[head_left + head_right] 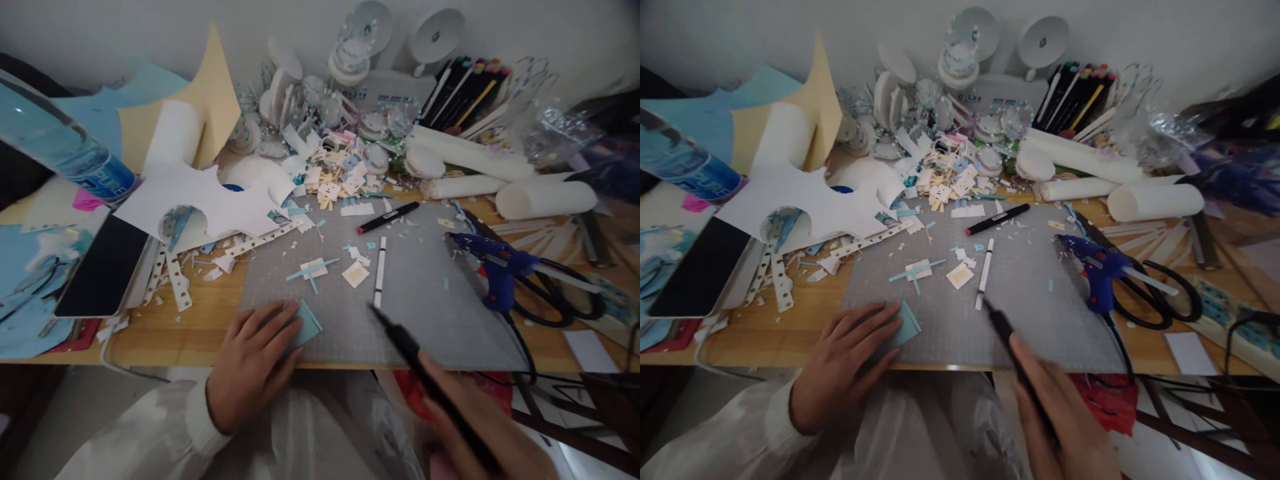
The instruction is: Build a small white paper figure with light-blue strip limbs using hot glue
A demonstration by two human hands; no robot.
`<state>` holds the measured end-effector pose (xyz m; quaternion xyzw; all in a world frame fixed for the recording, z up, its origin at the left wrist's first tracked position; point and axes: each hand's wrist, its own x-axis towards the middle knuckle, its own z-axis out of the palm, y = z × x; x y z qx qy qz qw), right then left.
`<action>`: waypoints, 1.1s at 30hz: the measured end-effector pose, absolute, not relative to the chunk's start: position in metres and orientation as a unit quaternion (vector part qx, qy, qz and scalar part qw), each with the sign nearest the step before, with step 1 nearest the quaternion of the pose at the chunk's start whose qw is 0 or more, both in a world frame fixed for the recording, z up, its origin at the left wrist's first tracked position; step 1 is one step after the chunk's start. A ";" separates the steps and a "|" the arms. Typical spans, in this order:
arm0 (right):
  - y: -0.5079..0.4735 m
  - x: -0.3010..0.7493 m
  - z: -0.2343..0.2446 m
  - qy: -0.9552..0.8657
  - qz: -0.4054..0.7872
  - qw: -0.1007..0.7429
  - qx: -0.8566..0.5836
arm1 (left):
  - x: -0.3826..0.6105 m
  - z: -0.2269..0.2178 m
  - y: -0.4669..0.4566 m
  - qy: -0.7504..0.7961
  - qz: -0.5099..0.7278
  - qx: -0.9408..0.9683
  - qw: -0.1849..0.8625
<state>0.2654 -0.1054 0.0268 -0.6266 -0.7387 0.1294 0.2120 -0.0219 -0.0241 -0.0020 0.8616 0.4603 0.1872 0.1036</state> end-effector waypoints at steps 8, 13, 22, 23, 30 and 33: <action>0.004 0.287 -0.011 -0.721 -0.075 0.131 -0.677 | -0.035 0.004 -0.014 0.372 0.145 0.915 0.065; 0.006 0.274 0.000 -0.739 -0.128 0.183 -0.636 | -0.040 0.004 -0.012 0.335 0.104 0.935 0.042; -0.049 0.229 0.019 -0.803 0.015 0.318 -0.503 | -0.056 0.029 -0.002 0.323 0.187 0.904 0.208; -0.047 0.222 0.018 -0.816 0.051 0.310 -0.485 | -0.055 0.032 -0.001 0.336 0.204 0.888 0.240; -0.025 0.188 0.018 -0.805 0.190 0.349 -0.440 | -0.039 0.042 -0.003 0.384 0.297 0.764 0.426; -0.023 0.186 0.024 -0.779 0.216 0.398 -0.433 | -0.033 0.044 -0.003 0.398 0.316 0.714 0.481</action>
